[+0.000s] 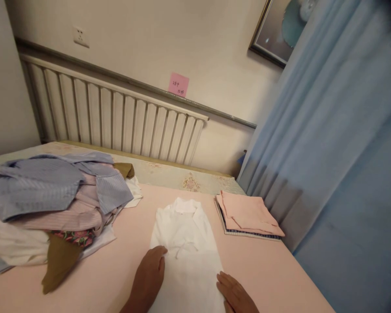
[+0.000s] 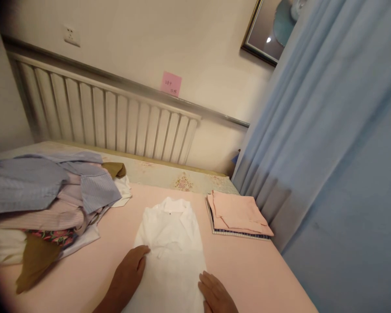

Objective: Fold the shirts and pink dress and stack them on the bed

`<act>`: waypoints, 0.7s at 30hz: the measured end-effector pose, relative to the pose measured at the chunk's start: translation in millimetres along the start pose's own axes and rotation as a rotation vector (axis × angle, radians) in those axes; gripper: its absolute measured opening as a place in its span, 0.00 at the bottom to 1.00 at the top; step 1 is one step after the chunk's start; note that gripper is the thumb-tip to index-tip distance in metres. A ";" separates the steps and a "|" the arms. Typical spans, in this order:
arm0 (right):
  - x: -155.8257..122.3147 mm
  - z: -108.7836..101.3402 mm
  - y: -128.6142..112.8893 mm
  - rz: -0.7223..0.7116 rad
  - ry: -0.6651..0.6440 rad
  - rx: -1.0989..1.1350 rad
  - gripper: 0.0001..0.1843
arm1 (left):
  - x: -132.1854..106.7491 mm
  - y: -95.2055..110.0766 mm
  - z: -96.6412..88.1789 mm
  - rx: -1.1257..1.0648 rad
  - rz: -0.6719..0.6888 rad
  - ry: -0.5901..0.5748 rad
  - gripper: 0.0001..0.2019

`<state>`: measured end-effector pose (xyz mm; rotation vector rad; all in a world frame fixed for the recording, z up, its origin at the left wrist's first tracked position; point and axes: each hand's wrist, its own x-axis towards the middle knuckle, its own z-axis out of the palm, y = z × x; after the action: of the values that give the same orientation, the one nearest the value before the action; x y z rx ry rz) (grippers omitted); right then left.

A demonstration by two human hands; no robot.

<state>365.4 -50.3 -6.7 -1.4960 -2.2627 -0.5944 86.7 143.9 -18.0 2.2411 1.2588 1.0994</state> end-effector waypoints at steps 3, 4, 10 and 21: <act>1.0 -1.7 -1.2 0.008 0.003 0.003 0.29 | -0.1 0.1 -0.1 -0.003 -0.005 0.001 0.16; 1.4 -2.1 -1.5 0.009 0.007 0.004 0.29 | -0.1 0.1 0.0 -0.008 -0.002 0.004 0.16; 1.4 -1.4 -1.3 -0.005 0.011 0.004 0.28 | 0.4 1.9 -1.2 -0.023 0.006 0.000 0.16; 1.8 -4.2 -2.8 0.016 0.012 0.049 0.28 | 0.2 4.0 -3.4 0.010 -0.019 -0.072 0.18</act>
<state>362.5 -52.2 -2.7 -1.4820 -2.2374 -0.5386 86.4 141.6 -13.3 2.2507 1.2565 0.9979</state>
